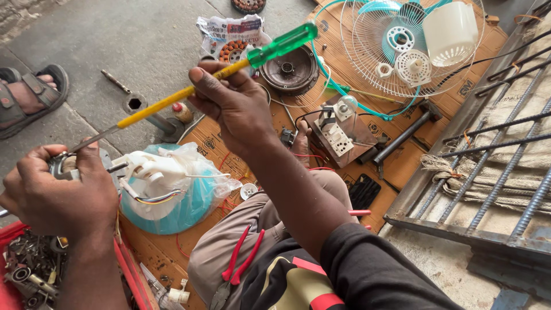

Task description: The person sits on the floor and repairs an electric fan motor, using a long screwdriver to work on the motor housing and shaft. They handle the motor, pull out and reposition its wires, and repeatedly turn the screwdriver on the assembly while other fan parts and tools lie on the cardboard around them.

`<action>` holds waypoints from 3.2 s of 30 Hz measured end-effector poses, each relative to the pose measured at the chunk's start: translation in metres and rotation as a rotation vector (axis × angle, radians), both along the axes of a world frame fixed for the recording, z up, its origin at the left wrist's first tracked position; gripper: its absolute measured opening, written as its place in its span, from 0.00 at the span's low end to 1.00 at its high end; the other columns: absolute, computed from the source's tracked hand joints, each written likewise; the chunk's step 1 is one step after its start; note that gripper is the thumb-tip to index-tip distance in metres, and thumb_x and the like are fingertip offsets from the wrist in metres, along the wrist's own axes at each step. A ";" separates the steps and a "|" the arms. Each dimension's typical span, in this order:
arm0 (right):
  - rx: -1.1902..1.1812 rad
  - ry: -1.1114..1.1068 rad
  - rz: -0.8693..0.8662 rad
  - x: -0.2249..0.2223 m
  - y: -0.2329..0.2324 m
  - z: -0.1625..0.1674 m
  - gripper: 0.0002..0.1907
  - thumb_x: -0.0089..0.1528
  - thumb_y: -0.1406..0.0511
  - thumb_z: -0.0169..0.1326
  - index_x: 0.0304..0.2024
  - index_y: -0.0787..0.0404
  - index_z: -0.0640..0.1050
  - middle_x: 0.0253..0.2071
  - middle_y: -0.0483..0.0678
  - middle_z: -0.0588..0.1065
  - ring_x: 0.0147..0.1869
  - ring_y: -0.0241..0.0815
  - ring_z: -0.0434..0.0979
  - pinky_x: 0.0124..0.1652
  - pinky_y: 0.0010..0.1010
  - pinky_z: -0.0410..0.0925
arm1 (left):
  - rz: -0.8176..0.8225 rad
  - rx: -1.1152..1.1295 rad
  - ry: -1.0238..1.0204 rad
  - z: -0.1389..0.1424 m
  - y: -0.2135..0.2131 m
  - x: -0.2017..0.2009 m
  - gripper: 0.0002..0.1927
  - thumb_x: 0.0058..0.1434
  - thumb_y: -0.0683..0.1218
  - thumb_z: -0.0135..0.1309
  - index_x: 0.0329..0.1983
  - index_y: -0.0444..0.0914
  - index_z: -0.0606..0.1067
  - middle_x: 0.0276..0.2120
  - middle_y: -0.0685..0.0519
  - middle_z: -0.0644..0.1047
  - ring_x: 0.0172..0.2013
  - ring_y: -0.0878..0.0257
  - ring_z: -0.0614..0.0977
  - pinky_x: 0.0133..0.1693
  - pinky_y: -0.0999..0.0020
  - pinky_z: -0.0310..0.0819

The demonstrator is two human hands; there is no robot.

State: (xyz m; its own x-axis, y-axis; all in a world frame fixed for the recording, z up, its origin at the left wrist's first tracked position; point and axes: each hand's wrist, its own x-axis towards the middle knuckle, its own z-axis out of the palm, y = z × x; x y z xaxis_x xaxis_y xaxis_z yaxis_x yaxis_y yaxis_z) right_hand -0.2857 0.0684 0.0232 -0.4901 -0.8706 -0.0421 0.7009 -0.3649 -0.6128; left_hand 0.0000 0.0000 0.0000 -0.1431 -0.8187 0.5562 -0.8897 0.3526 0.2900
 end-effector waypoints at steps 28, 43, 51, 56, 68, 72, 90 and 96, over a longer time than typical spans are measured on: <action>0.055 0.003 -0.046 0.042 -0.017 0.010 0.16 0.74 0.76 0.55 0.61 0.69 0.67 0.50 0.54 0.74 0.60 0.53 0.75 0.62 0.53 0.72 | 0.001 0.075 0.051 0.002 -0.007 0.035 0.16 0.63 0.50 0.68 0.44 0.42 0.73 0.48 0.54 0.76 0.52 0.52 0.75 0.50 0.51 0.67; -0.012 0.055 -0.043 0.048 0.006 0.014 0.14 0.70 0.75 0.57 0.57 0.66 0.72 0.48 0.56 0.77 0.52 0.53 0.81 0.55 0.47 0.76 | 0.030 0.023 0.125 0.032 0.021 0.023 0.17 0.61 0.50 0.74 0.43 0.44 0.76 0.51 0.51 0.75 0.55 0.46 0.71 0.50 0.49 0.68; -0.152 0.040 -0.010 0.059 0.008 0.028 0.14 0.67 0.71 0.59 0.54 0.61 0.73 0.46 0.53 0.79 0.52 0.47 0.82 0.54 0.44 0.79 | 0.046 0.055 0.144 0.035 0.025 0.026 0.17 0.58 0.49 0.71 0.45 0.44 0.76 0.52 0.51 0.75 0.55 0.46 0.71 0.53 0.48 0.68; 0.065 0.147 -0.004 0.052 0.014 0.031 0.14 0.67 0.71 0.63 0.53 0.69 0.76 0.43 0.51 0.79 0.45 0.42 0.84 0.47 0.37 0.81 | 0.036 0.030 0.125 0.034 0.027 0.027 0.17 0.60 0.51 0.72 0.46 0.44 0.76 0.53 0.50 0.75 0.57 0.46 0.71 0.56 0.48 0.67; -0.209 0.102 0.025 0.059 0.018 0.044 0.13 0.69 0.69 0.58 0.55 0.63 0.76 0.49 0.53 0.79 0.55 0.45 0.84 0.57 0.43 0.80 | 0.031 0.055 0.128 0.038 0.035 0.020 0.18 0.63 0.52 0.72 0.46 0.43 0.77 0.53 0.48 0.74 0.57 0.46 0.70 0.54 0.47 0.68; -0.036 0.082 -0.011 0.059 0.016 0.039 0.11 0.70 0.68 0.58 0.54 0.64 0.78 0.43 0.50 0.79 0.45 0.42 0.84 0.45 0.40 0.81 | 0.032 0.056 0.130 0.037 0.032 0.027 0.19 0.61 0.53 0.73 0.48 0.44 0.77 0.52 0.49 0.74 0.56 0.46 0.70 0.53 0.48 0.68; -0.131 0.167 0.162 0.081 0.017 0.037 0.09 0.73 0.78 0.55 0.55 0.71 0.76 0.44 0.55 0.79 0.51 0.47 0.84 0.52 0.39 0.80 | 0.086 -0.033 0.199 0.032 0.022 0.061 0.20 0.65 0.60 0.71 0.46 0.46 0.76 0.48 0.53 0.74 0.53 0.50 0.72 0.50 0.52 0.72; -0.208 0.151 0.184 0.099 0.017 0.051 0.22 0.67 0.84 0.50 0.61 0.64 0.72 0.49 0.54 0.78 0.58 0.49 0.80 0.63 0.45 0.77 | 0.092 -0.024 0.183 0.034 0.026 0.049 0.19 0.65 0.61 0.70 0.44 0.46 0.77 0.46 0.54 0.74 0.53 0.50 0.72 0.49 0.52 0.72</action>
State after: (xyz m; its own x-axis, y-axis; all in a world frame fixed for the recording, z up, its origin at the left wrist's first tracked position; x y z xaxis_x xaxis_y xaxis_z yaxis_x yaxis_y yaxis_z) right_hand -0.1871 0.0850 0.0739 -0.3108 -0.9275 0.2077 0.6732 -0.3691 -0.6407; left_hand 0.0490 0.0258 0.0338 0.0366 -0.8098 0.5855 -0.8515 0.2813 0.4424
